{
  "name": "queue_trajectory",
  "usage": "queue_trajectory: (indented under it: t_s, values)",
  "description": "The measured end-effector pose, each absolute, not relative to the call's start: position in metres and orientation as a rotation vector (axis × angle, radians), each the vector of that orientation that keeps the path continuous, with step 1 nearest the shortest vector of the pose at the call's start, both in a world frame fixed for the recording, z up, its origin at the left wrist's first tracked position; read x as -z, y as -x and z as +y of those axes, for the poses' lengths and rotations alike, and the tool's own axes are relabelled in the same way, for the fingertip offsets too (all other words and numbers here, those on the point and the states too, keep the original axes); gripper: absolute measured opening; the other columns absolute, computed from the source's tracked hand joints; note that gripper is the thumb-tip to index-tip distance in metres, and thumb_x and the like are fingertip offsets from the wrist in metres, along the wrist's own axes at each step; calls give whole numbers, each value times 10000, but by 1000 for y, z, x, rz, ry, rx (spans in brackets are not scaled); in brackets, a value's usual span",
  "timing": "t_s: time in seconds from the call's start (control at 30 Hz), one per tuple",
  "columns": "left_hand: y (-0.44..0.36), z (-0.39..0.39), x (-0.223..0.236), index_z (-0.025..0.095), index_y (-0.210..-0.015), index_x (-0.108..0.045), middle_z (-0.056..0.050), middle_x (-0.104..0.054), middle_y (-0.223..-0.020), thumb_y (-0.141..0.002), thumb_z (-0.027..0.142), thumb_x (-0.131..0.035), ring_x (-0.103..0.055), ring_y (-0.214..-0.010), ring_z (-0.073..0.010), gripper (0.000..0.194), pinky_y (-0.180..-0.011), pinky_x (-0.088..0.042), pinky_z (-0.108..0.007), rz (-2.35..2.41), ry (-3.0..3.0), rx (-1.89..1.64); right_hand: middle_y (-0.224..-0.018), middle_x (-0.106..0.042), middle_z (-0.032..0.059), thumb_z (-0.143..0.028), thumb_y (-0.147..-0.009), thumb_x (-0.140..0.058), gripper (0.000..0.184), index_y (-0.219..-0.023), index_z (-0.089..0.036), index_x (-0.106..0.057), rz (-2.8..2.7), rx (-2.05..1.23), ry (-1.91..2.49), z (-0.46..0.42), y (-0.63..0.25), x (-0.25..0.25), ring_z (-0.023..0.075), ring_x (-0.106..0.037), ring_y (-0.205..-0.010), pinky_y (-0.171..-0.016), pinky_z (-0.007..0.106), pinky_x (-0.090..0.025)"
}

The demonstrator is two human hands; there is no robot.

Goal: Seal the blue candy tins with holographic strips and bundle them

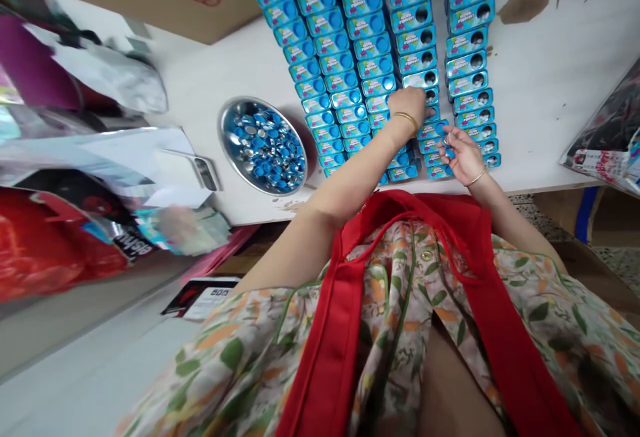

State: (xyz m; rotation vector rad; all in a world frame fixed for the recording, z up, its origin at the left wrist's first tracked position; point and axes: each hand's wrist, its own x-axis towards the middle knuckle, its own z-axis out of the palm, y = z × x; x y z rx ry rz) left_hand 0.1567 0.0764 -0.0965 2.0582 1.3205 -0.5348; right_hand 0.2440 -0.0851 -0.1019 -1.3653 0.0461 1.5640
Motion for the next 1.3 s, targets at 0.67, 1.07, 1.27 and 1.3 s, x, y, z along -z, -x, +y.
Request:
queue_trajectory:
  t_s: [0.67, 1.07, 1.27, 1.3]
  values:
    - [-125, 45, 83, 177, -1157, -706, -136, -712, -1145, -980, 281, -485, -657, -1092, -279, 302, -949, -489, -411, 508, -2175, 168, -760, -611, -39, -716, -781, -710, 736, -1353, -304, -498, -122, -1520, 1493, -75, -251, 111, 111, -536, -514, -408, 251, -293]
    - [-167, 112, 116, 145, -855, -688, -169, -752, -1064, -804, 249, -823, -667, -1097, -358, 177, -965, -503, -484, 1384, -1986, 467, -1031, -667, 70, -919, -835, -419, 758, -1327, -355, -541, -318, -1309, 1630, -66, -252, 108, 252, -684, -976, -657, 373, -572]
    - [-163, 120, 134, 150, -828, -711, -167, -750, -1033, -717, 380, -899, -673, -1138, -411, 318, -980, -527, -501, 1428, -1998, 444, -1159, -579, 88, -949, -845, -146, 894, -1504, -410, -419, -504, -1166, 1696, -53, -251, 106, 289, -635, -1157, -846, 453, -598]
    - [-160, 117, 134, 154, -836, -709, -156, -746, -1023, -740, 401, -876, -667, -1164, -409, 314, -987, -525, -491, 1434, -1992, 390, -1177, -563, 89, -943, -844, -94, 916, -1526, -413, -397, -548, -1130, 1732, -49, -251, 107, 288, -627, -1170, -876, 463, -590]
